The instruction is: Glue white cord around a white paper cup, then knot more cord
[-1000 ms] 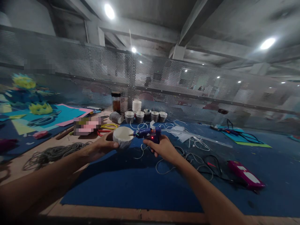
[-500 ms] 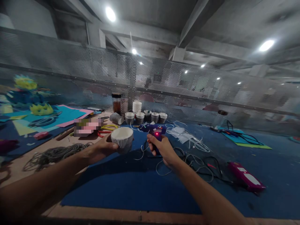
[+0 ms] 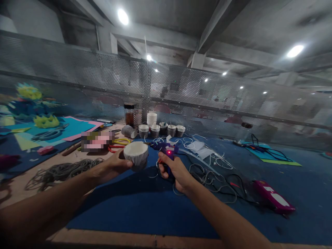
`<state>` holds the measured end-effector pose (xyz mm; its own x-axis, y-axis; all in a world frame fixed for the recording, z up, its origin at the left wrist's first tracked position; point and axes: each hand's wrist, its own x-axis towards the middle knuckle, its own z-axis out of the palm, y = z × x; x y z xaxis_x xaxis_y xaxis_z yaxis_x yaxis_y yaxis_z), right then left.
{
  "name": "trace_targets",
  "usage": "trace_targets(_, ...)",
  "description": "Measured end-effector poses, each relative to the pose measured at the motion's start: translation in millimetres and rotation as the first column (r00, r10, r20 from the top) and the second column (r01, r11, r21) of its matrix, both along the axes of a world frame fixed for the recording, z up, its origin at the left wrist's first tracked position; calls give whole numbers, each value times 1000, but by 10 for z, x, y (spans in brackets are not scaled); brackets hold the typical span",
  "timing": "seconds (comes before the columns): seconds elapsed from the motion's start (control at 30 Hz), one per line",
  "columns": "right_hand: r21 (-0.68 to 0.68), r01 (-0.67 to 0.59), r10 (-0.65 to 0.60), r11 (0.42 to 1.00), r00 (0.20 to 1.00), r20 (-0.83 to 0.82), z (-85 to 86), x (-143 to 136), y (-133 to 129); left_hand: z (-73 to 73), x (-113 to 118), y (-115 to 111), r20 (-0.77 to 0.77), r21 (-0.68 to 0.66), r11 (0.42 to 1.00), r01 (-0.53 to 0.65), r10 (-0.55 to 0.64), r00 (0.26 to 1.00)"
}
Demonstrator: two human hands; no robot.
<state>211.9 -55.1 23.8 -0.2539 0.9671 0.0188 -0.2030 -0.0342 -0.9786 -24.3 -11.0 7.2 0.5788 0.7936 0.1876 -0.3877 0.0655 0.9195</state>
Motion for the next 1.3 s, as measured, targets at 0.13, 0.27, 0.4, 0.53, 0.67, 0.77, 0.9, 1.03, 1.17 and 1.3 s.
trace_targets(0.13,58,51,-57,997,994,96,-8,6,9,-28,-11,34,-8,9,1000,-14,14,1000)
trace_targets(0.27,155,80,-109,985,976,189,-12,32,29,-60,-21,66,-19,20,1000,-16,16,1000)
trace_targets(0.4,222,98,-159,970,949,274,-20,79,71,-52,-26,59,-35,11,1000,-25,25,999)
trace_targets(0.53,256,93,-187,962,909,372,6,116,93,-33,-30,45,-43,17,999,-27,28,999)
trace_targets(0.67,294,73,-206,953,867,453,69,129,75,-59,-44,66,-49,26,999,-24,25,999)
trace_targets(0.77,314,69,-226,947,837,498,98,138,66,-80,-51,84,-71,30,999,-34,36,997)
trace_targets(0.9,329,67,-244,942,809,534,94,159,80,-76,-48,87,-74,42,998,-38,41,996)
trace_targets(1.03,337,81,-271,938,775,571,60,184,110,-72,-41,86,-74,40,999,-35,38,997)
trace_targets(1.17,343,97,-295,934,750,591,28,203,127,-78,-38,94,-67,35,999,-32,34,997)
trace_targets(1.3,352,102,-313,930,723,616,6,210,136,-80,-43,96,-74,46,998,-37,40,996)
